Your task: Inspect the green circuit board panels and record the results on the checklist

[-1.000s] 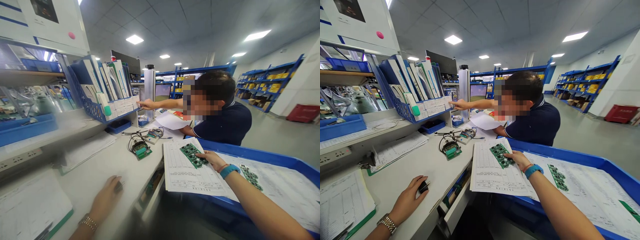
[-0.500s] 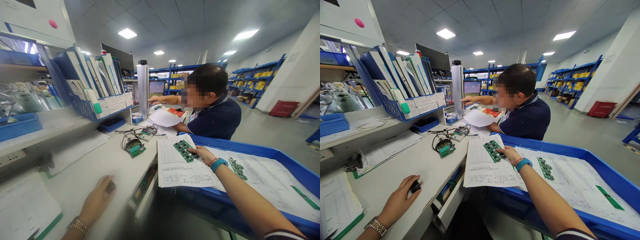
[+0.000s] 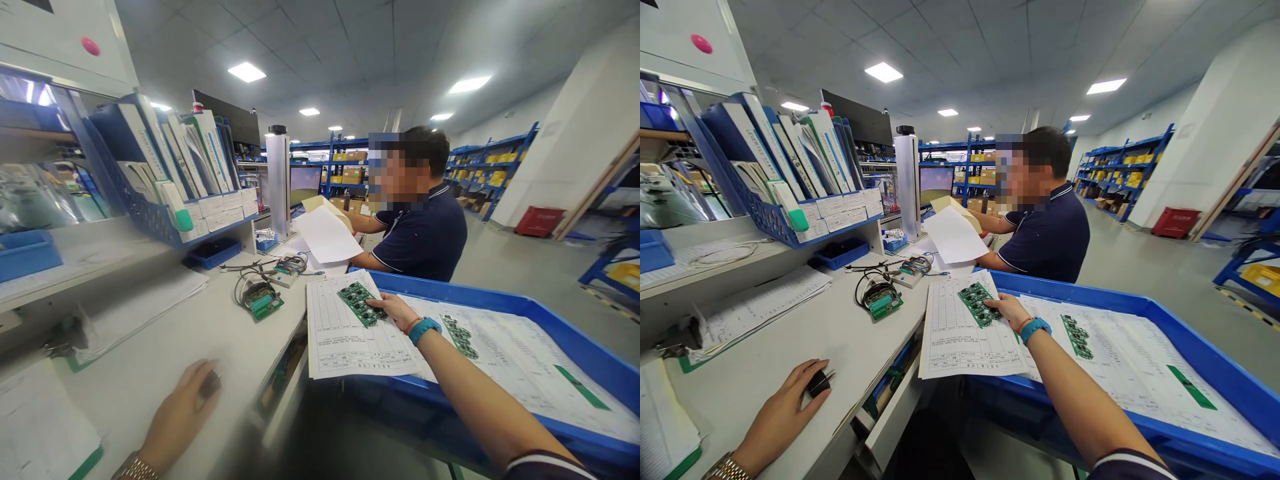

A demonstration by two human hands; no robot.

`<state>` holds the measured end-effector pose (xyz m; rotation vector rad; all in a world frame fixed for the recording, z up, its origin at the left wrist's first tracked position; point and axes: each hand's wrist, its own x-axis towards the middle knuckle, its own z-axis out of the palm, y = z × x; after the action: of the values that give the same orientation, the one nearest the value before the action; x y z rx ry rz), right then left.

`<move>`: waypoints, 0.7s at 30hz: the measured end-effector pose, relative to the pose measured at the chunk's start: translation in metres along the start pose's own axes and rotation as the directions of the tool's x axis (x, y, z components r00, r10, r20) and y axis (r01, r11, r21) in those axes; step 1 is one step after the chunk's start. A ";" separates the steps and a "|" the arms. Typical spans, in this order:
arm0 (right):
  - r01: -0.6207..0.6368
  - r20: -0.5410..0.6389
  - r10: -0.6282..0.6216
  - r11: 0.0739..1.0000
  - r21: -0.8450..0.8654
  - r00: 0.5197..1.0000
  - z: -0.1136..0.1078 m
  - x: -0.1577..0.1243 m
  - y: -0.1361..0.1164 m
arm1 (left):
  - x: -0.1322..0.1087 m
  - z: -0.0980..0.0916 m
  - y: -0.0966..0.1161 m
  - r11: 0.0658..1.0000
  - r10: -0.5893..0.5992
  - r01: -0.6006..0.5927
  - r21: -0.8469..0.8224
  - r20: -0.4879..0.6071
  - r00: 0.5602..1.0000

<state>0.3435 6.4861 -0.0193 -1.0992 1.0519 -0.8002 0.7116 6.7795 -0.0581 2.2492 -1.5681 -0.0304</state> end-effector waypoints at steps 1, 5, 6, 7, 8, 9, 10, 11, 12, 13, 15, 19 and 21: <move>0.011 -0.002 -0.011 1.000 0.003 1.000 0.000 0.000 0.000 | 0.000 0.000 0.001 1.000 0.000 0.000 -0.004 -0.002 1.000; 0.083 -0.036 -0.082 0.996 0.017 0.996 -0.002 0.002 -0.001 | 0.002 0.002 -0.001 0.999 0.007 -0.007 -0.033 -0.007 1.000; 0.111 -0.052 -0.110 0.994 0.019 0.993 -0.004 0.003 -0.001 | 0.002 0.003 -0.002 0.999 0.010 -0.010 -0.043 -0.006 1.000; 0.141 -0.070 -0.140 0.990 0.020 0.988 -0.006 0.004 -0.003 | 0.002 0.004 -0.003 0.999 0.013 -0.013 -0.052 -0.007 1.000; 0.172 -0.089 -0.169 0.985 0.020 0.982 -0.009 0.004 -0.005 | 0.002 0.005 -0.003 0.998 0.015 -0.016 -0.059 -0.009 1.000; 0.201 -0.108 -0.197 0.979 0.019 0.974 -0.012 0.004 -0.008 | 0.002 0.005 -0.004 0.998 0.015 -0.016 -0.065 -0.012 1.000; 0.227 -0.127 -0.222 0.974 0.018 0.967 -0.016 0.004 -0.013 | 0.002 0.005 -0.003 0.998 0.013 -0.014 -0.069 -0.012 1.000; 0.249 -0.145 -0.244 0.968 0.016 0.959 -0.019 0.003 -0.018 | 0.002 0.005 -0.003 0.997 0.010 -0.011 -0.074 -0.008 1.000; 0.269 -0.161 -0.263 0.963 0.014 0.951 -0.022 0.001 -0.025 | 0.002 0.005 -0.003 0.997 0.007 -0.007 -0.078 -0.003 1.000; 0.286 -0.176 -0.280 0.958 0.012 0.944 -0.025 0.000 -0.032 | 0.001 0.005 -0.002 0.997 0.004 -0.004 -0.081 0.002 1.000; 0.318 -0.199 -0.310 0.948 0.010 0.930 -0.028 -0.003 -0.048 | 0.001 0.004 -0.002 0.997 0.005 -0.004 -0.081 0.007 1.000; 0.366 -0.196 -0.357 0.930 0.014 0.913 -0.021 -0.005 -0.082 | 0.000 0.005 -0.002 0.997 0.008 -0.006 -0.075 0.016 1.000; 0.385 -0.166 -0.377 0.923 0.017 0.911 -0.010 -0.003 -0.097 | 0.001 0.005 -0.002 0.997 0.000 0.003 -0.078 0.032 0.999</move>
<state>0.3319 6.4580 0.0733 -1.2324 0.9546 -1.2388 0.7129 6.7777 -0.0638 2.1998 -1.5546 -0.1270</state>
